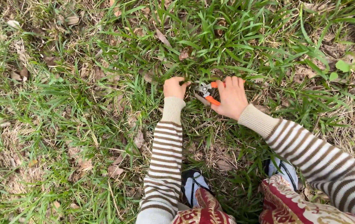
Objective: Trimming grass and weeds around plants using manual garden shears.
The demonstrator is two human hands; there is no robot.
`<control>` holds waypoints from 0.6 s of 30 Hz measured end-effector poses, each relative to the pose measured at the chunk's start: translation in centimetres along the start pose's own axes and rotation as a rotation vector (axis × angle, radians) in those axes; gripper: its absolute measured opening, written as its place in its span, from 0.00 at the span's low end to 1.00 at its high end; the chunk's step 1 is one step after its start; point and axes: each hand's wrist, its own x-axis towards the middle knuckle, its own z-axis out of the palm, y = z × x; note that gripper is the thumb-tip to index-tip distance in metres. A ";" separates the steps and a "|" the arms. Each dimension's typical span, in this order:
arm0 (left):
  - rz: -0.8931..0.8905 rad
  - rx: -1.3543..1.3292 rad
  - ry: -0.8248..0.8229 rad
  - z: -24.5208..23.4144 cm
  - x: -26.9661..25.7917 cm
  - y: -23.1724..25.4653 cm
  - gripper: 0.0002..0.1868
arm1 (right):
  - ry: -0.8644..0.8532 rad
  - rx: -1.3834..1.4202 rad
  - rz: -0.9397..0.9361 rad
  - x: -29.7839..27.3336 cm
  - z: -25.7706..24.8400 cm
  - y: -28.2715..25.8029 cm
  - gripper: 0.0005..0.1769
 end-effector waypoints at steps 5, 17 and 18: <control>0.007 0.108 -0.008 0.2 0.4 -1.0 0.11 | -0.076 -0.065 -0.051 2.0 -1.0 -2.6 0.47; -0.009 -0.089 0.018 -1.2 1.8 -2.0 0.08 | -0.176 0.036 -0.161 0.7 -0.1 -2.6 0.26; 0.031 -0.158 0.043 -1.1 2.0 -2.3 0.10 | -0.121 -0.035 -0.086 -0.2 -1.1 -2.1 0.38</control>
